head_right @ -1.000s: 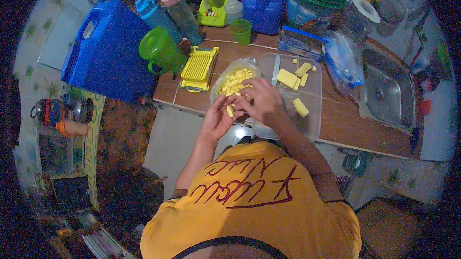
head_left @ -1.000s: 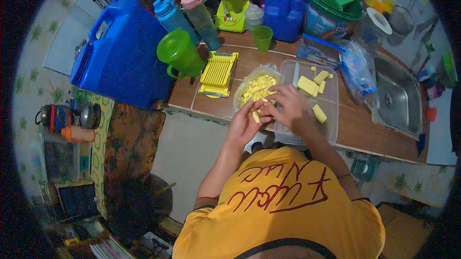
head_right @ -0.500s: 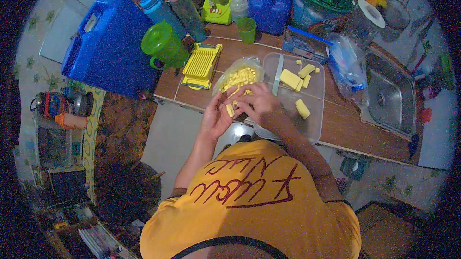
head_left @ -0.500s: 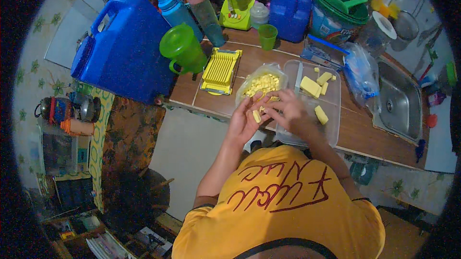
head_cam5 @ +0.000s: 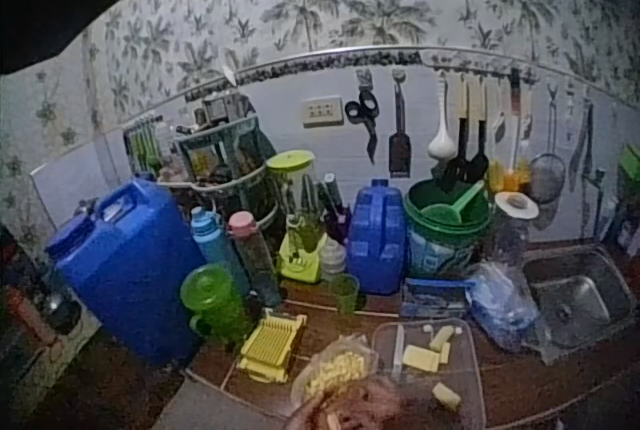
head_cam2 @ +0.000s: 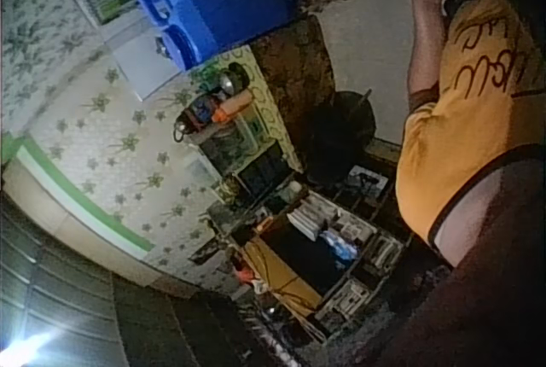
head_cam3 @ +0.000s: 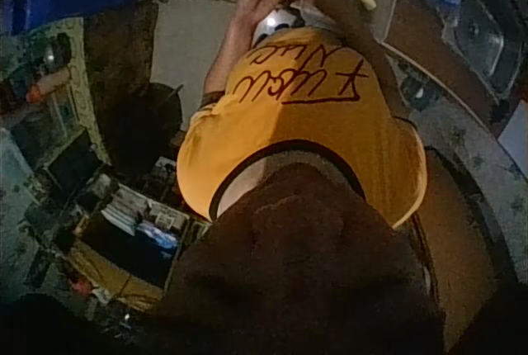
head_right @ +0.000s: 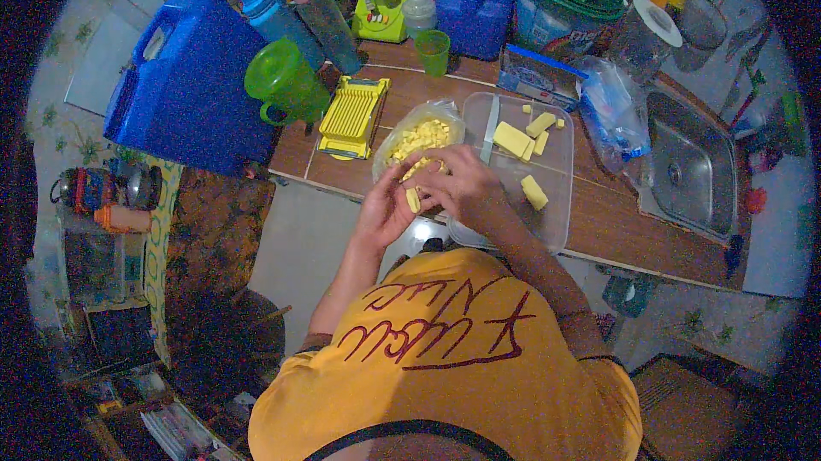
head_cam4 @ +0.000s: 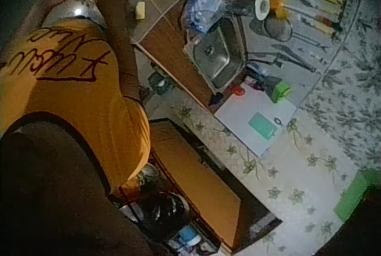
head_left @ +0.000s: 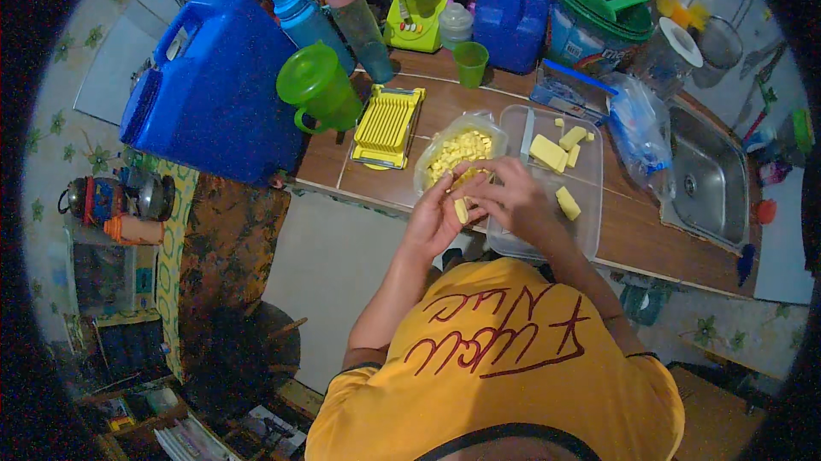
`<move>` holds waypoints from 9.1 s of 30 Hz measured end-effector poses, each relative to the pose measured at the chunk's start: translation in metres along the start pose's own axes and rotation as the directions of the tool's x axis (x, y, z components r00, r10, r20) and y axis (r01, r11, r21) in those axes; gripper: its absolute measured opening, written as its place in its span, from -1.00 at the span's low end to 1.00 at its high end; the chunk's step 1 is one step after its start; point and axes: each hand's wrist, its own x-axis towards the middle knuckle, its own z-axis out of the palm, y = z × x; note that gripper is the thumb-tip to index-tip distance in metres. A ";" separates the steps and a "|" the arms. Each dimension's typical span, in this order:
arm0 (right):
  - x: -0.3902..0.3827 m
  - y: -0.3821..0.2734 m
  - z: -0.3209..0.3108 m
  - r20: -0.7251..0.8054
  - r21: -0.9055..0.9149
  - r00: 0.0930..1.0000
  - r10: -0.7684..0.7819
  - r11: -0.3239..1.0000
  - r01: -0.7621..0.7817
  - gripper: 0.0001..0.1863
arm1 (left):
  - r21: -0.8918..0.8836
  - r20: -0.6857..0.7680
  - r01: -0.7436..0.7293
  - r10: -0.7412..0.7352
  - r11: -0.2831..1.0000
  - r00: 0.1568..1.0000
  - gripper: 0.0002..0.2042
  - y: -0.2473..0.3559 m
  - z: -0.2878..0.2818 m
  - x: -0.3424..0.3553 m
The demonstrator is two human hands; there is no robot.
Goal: The person breaks pieces of cheese into smaller chunks by hand and places them into a plastic bag.
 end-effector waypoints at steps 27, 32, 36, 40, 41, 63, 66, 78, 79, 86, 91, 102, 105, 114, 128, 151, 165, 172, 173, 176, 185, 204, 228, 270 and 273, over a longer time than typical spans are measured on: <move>-0.015 0.011 0.017 0.469 0.882 0.733 0.493 -0.301 -0.362 -0.66 | 0.347 -0.028 -0.020 0.031 0.938 0.999 -0.83 0.000 0.025 0.000; -0.015 0.006 0.011 0.491 0.866 0.760 0.425 -0.336 -0.371 -0.65 | 0.374 -0.034 0.002 0.011 0.928 0.999 -0.84 -0.003 0.019 0.003; -0.017 0.007 0.014 0.508 0.853 0.750 0.423 -0.366 -0.372 -0.65 | 0.325 0.022 0.011 -0.019 0.946 1.000 -0.87 -0.005 0.010 0.005; -0.022 0.010 0.017 0.505 0.852 0.769 0.393 -0.370 -0.370 -0.61 | 0.239 0.042 0.016 -0.027 0.971 0.999 -0.89 -0.007 0.016 0.005; -0.023 0.012 0.019 0.499 0.867 0.752 0.431 -0.270 -0.420 -0.62 | 0.238 0.042 0.015 -0.026 0.971 0.999 -0.89 -0.007 0.015 0.004; -0.019 0.000 0.012 -0.161 0.453 0.876 0.454 0.823 -0.344 -0.82 | 0.147 -0.058 0.060 -0.052 0.987 0.997 -0.87 -0.007 0.023 -0.003; -0.021 0.000 0.010 -0.155 0.422 0.893 0.424 0.845 -0.328 -0.82 | 0.174 -0.029 0.041 -0.036 0.984 0.999 -0.87 -0.008 0.020 -0.003; -0.017 -0.008 0.003 -0.216 0.289 0.916 0.339 0.918 -0.271 -0.78 | 0.003 0.079 0.096 -0.096 0.995 0.992 -0.77 -0.007 0.019 -0.001; -0.017 -0.008 0.002 -0.217 0.288 0.915 0.340 0.918 -0.272 -0.78 | -0.011 0.105 0.107 -0.105 0.994 0.989 -0.76 -0.007 0.017 0.000; -0.015 -0.006 -0.006 -0.256 0.215 0.917 0.306 0.943 -0.254 -0.81 | -0.027 0.074 0.118 -0.116 0.993 0.991 -0.78 -0.015 0.012 0.008; -0.027 0.007 -0.002 -0.272 0.257 0.885 0.379 0.915 -0.313 -0.80 | -0.008 -0.007 0.229 -0.229 0.973 0.973 -0.81 -0.023 0.028 0.015; -0.034 0.010 -0.005 -0.103 0.587 0.779 0.618 0.670 -0.454 -0.78 | 0.113 0.034 0.148 -0.153 0.982 0.988 -0.87 -0.021 0.030 0.020; -0.030 0.008 -0.004 -0.133 0.516 0.819 0.558 0.745 -0.423 -0.78 | 0.116 0.024 0.126 -0.130 0.985 0.991 -0.92 -0.020 0.032 0.017; -0.012 -0.007 -0.010 -0.128 0.352 0.911 0.393 0.876 -0.329 -0.82 | 0.102 -0.028 0.060 -0.057 0.993 0.998 -0.91 -0.014 0.025 0.003; 0.005 -0.013 0.027 -0.054 0.475 0.974 0.219 0.864 -0.168 -0.82 | 0.071 -0.002 -0.107 0.108 0.992 0.994 -0.90 0.001 0.006 -0.034; 0.002 -0.003 0.061 0.248 0.869 0.873 0.420 0.302 -0.392 -0.81 | 0.230 -0.198 -0.170 0.217 0.958 0.956 -0.85 0.002 0.010 -0.043; -0.003 -0.008 0.043 -0.013 0.750 0.945 0.328 0.628 -0.208 -0.83 | 0.281 -0.190 -0.235 0.294 0.931 0.937 -0.90 -0.008 0.017 -0.040; -0.002 -0.008 0.039 -0.001 0.765 0.943 0.332 0.608 -0.213 -0.85 | 0.281 -0.210 -0.222 0.285 0.934 0.935 -0.86 -0.007 0.023 -0.042; -0.001 -0.007 0.040 -0.018 0.766 0.940 0.342 0.609 -0.207 -0.85 | 0.260 -0.222 -0.219 0.279 0.941 0.934 -0.88 -0.007 0.027 -0.042; -0.003 -0.006 0.035 -0.015 0.742 0.940 0.341 0.634 -0.218 -0.85 | 0.226 -0.240 -0.215 0.269 0.950 0.933 -0.89 -0.008 0.027 -0.040; 0.000 -0.009 0.029 -0.013 0.718 0.930 0.367 0.651 -0.246 -0.75 | 0.127 -0.170 -0.177 0.197 0.976 0.966 -0.89 -0.003 0.015 -0.033; 0.008 0.000 0.025 0.076 0.640 0.952 0.295 0.718 -0.274 -0.73 | 0.041 -0.060 -0.139 0.141 0.989 0.988 -0.86 -0.002 0.011 -0.025; 0.004 0.013 0.039 0.117 0.565 0.954 0.275 0.772 -0.291 -0.69 | 0.127 -0.119 -0.151 0.166 0.980 0.979 -0.90 0.001 -0.002 -0.025; 0.011 0.054 0.058 0.249 0.523 0.818 0.518 0.639 -0.564 -0.69 | -0.036 -0.142 -0.162 0.156 0.986 0.978 -0.81 -0.007 -0.026 -0.032; 0.024 0.042 0.050 0.169 0.238 0.848 0.503 0.814 -0.530 -0.73 | -0.034 -0.173 -0.150 0.142 0.988 0.975 -0.82 -0.010 -0.029 -0.036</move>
